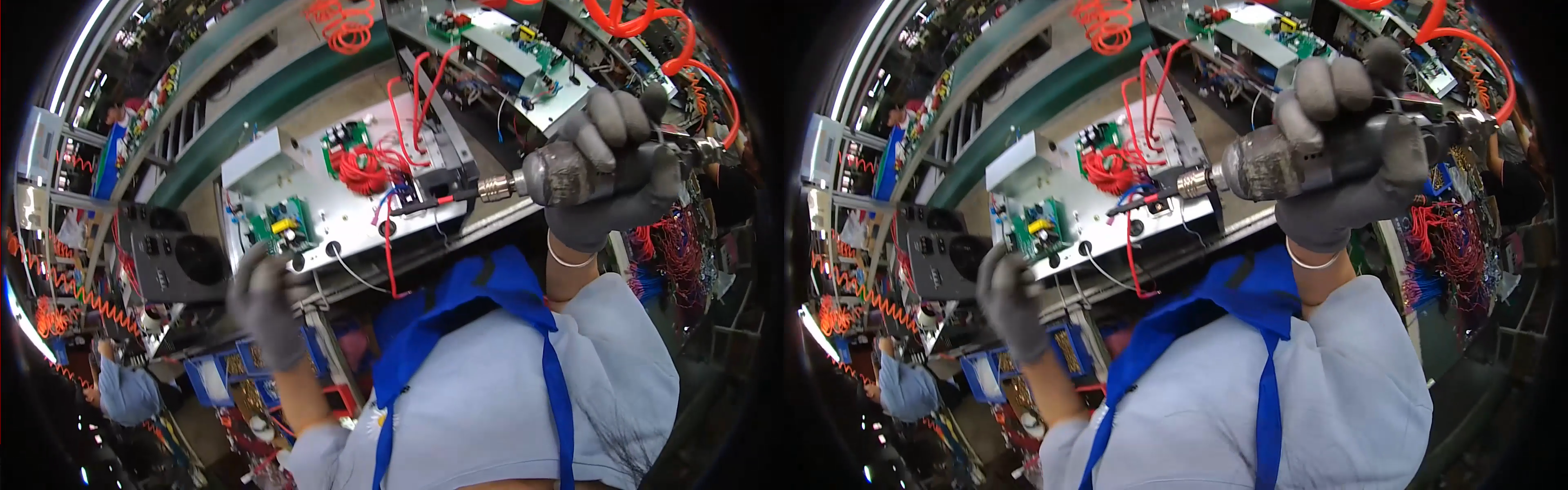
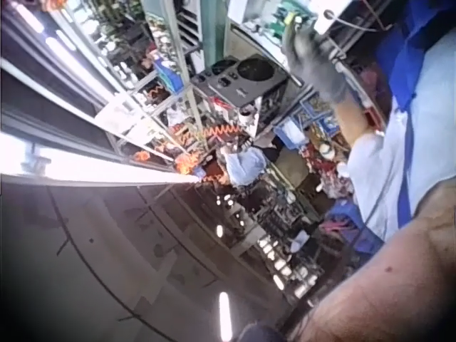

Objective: The person assembles an electronics housing by hand, connecting red wiring and blue wiring to a circuit board and securing components with a pneumatic screwdriver.

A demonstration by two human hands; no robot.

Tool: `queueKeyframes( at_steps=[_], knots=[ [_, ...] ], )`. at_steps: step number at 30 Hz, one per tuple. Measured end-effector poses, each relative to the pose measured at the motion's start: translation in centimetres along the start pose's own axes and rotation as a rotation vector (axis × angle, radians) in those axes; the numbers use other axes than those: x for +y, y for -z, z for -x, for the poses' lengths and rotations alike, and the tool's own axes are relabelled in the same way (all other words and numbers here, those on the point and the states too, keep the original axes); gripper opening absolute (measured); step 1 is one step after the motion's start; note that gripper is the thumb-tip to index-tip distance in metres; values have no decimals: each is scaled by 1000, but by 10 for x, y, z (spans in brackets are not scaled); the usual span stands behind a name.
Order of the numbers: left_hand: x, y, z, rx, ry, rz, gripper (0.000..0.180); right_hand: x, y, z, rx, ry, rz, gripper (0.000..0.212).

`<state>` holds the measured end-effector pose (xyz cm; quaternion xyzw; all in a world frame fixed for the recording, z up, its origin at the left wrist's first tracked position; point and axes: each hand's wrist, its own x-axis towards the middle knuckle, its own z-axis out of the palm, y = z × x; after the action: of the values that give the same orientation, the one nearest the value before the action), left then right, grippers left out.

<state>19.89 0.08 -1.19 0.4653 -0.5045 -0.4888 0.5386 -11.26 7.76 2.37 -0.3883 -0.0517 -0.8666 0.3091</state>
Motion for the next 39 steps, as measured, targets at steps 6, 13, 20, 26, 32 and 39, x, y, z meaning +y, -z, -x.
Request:
queueKeyframes(
  at_steps=[6,13,20,26,32,39],
  knots=[
    [-19,-127,18,-546,476,347,45,-44,11,3,112,-78,-68,22],
    [-31,-154,31,-583,748,741,39,-70,30,13,136,76,34,31],
    [-37,-166,44,-556,697,742,38,-78,56,28,249,95,60,45],
    [-42,-174,44,-526,740,668,38,-73,64,23,263,149,100,44],
    [-29,-177,47,-482,634,370,45,-73,71,17,319,126,12,45],
    [-17,-137,-8,-474,-399,-655,76,-82,99,0,540,269,70,51]
  ],
)
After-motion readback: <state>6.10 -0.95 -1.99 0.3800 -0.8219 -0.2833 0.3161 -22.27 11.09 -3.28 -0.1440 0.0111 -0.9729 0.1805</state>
